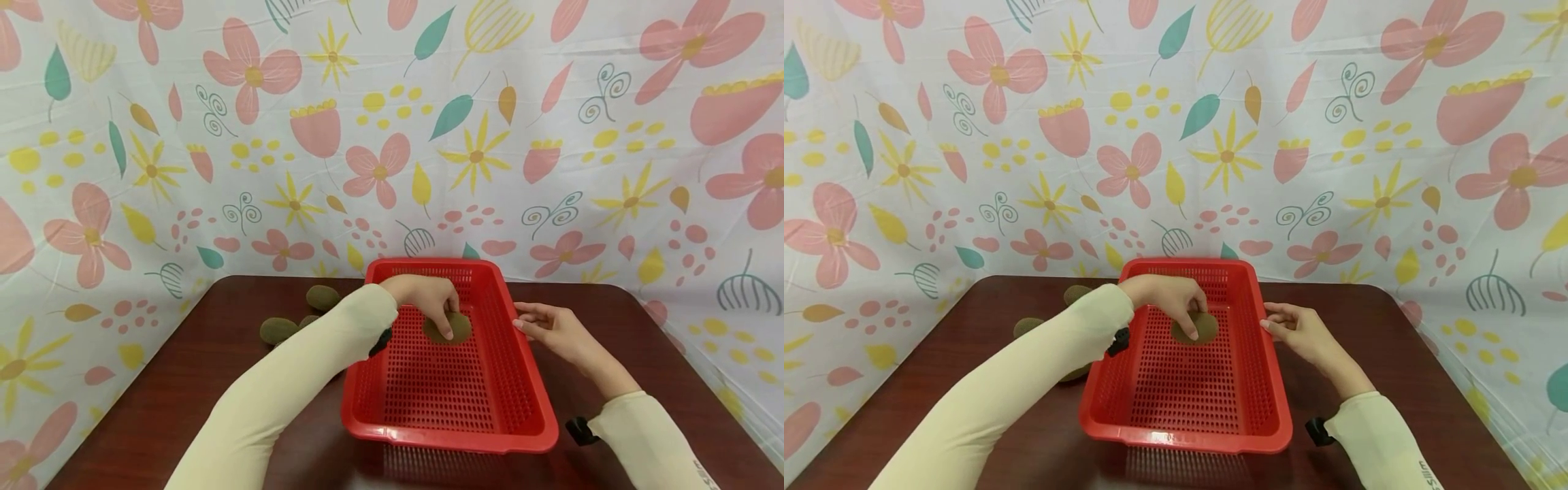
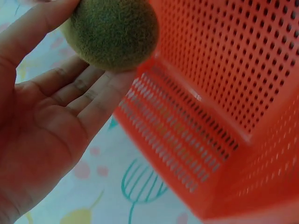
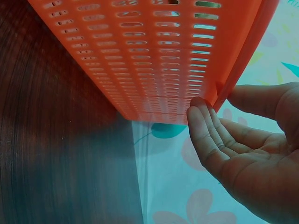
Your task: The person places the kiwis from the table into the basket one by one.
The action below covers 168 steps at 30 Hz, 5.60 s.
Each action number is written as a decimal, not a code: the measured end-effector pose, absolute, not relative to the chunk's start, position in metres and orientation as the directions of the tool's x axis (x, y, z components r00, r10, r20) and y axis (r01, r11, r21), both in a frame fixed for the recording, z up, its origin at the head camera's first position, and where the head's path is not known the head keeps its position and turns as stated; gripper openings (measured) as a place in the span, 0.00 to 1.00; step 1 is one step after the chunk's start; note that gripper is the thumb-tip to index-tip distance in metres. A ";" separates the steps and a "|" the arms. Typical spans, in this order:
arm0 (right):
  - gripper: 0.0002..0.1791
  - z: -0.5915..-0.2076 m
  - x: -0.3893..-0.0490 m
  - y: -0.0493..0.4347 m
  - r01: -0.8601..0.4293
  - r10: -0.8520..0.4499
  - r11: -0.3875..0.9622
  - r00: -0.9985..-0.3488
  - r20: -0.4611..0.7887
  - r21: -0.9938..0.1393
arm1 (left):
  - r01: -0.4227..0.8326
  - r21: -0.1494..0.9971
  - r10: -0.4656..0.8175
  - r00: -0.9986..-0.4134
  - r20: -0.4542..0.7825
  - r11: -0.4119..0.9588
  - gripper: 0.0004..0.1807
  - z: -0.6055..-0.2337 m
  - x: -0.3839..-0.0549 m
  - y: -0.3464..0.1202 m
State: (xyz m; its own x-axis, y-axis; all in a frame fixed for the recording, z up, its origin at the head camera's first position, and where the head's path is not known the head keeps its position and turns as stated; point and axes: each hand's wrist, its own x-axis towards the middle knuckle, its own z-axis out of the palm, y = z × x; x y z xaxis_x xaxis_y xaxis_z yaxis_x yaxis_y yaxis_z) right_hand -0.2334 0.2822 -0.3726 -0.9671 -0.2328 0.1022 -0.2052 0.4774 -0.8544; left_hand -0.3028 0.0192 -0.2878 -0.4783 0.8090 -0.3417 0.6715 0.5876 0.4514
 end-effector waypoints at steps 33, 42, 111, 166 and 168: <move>0.31 -0.373 -0.234 0.281 -0.217 -0.231 0.482 -0.966 0.116 -0.849 | 0.544 0.460 0.671 -0.288 -0.684 0.702 0.14 -0.335 -0.268 0.063; 0.31 -0.372 -0.234 0.282 -0.213 -0.227 0.497 -0.968 0.110 -0.841 | 0.490 0.464 0.637 -0.280 -0.718 0.738 0.12 -0.344 -0.260 0.067; 0.33 -0.367 -0.235 0.283 -0.199 -0.242 0.496 -0.967 0.086 -0.845 | 0.437 0.601 0.716 -0.597 -0.363 0.669 0.20 -0.259 -0.313 -0.084; 0.32 -0.373 -0.232 0.286 -0.200 -0.256 0.431 -0.962 0.094 -0.880 | 0.436 0.419 0.593 -0.699 -0.400 0.796 0.26 -0.354 -0.332 -0.197; 0.32 -0.373 -0.233 0.285 -0.198 -0.257 0.429 -0.962 0.091 -0.881 | 0.443 0.411 0.595 -0.691 -0.410 0.797 0.27 -0.356 -0.333 -0.197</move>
